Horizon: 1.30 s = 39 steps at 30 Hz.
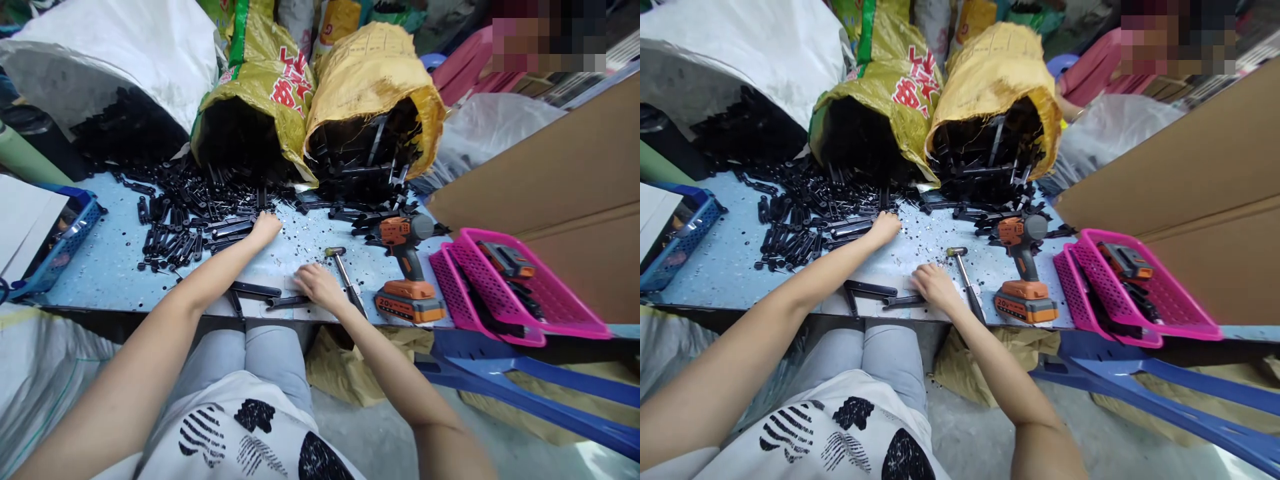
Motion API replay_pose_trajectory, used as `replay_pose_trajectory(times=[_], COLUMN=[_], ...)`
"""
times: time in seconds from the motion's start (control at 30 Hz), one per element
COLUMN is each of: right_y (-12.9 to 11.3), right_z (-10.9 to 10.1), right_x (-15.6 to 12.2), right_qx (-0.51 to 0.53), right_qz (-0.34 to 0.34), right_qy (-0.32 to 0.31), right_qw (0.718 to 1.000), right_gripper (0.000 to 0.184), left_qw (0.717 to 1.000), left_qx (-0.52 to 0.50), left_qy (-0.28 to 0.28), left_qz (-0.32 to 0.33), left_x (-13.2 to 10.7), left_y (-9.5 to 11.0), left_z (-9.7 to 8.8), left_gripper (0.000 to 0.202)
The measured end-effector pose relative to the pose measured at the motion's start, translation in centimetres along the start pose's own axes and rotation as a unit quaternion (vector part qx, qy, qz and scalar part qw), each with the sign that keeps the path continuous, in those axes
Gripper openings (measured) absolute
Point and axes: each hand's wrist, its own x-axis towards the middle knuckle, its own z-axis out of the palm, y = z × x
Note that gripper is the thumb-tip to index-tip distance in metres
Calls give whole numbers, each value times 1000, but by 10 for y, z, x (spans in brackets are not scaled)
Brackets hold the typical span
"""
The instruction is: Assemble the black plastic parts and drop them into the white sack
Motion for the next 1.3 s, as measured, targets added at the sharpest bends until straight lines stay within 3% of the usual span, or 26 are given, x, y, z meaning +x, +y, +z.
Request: replay_pose_trajectory(times=[0.1, 0.2, 0.27, 0.33, 0.43, 0.5, 0.6, 0.7, 0.83, 0.97, 1.07, 1.2, 1.3], right_y=[28, 61, 77, 86, 86, 79, 64, 49, 35, 27, 28, 29, 31], right_z=[0, 6, 10, 11, 12, 13, 17, 22, 30, 40, 44, 43, 40], right_x=[42, 101, 143, 182, 221, 229, 215, 178, 120, 84, 74, 79, 83], right_qx=[8, 28, 30, 16, -5, -7, -10, 60, 265, 380, 405, 424, 407], right_qz=[97, 167, 182, 186, 195, 191, 173, 157, 160, 169, 171, 197, 200], right_qy=[54, 87, 94, 90, 70, 59, 49, 86, 147, 129, 95, 112, 110], right_qw=[994, 982, 978, 978, 978, 980, 984, 982, 939, 900, 893, 877, 885], right_gripper=[33, 34, 36, 38, 37, 32, 26, 29, 20, 21, 20, 18, 16], left_qw=[999, 977, 936, 887, 818, 797, 801, 817, 852, 895, 904, 911, 923], left_qx=[-17, -147, -275, -379, -487, -516, -509, -478, -451, -368, -331, -324, -297], left_qy=[37, 156, 220, 244, 231, 208, 206, 234, 201, 224, 245, 226, 216], left_qz=[5, 4, -25, -98, -202, -234, -237, -223, -172, -114, -118, -120, -111], left_x=[-14, -66, -112, -156, -206, -224, -233, -230, -226, -228, -232, -235, -234], left_y=[3, 2, -2, -8, -15, -18, -20, -21, -19, -17, -20, -24, -23], left_z=[-6, -19, -23, -21, -7, 2, 10, 12, 12, 12, 8, 3, 2], left_gripper=[25, 22, 19, 21, 27, 29, 29, 27, 24, 18, 17, 17, 16])
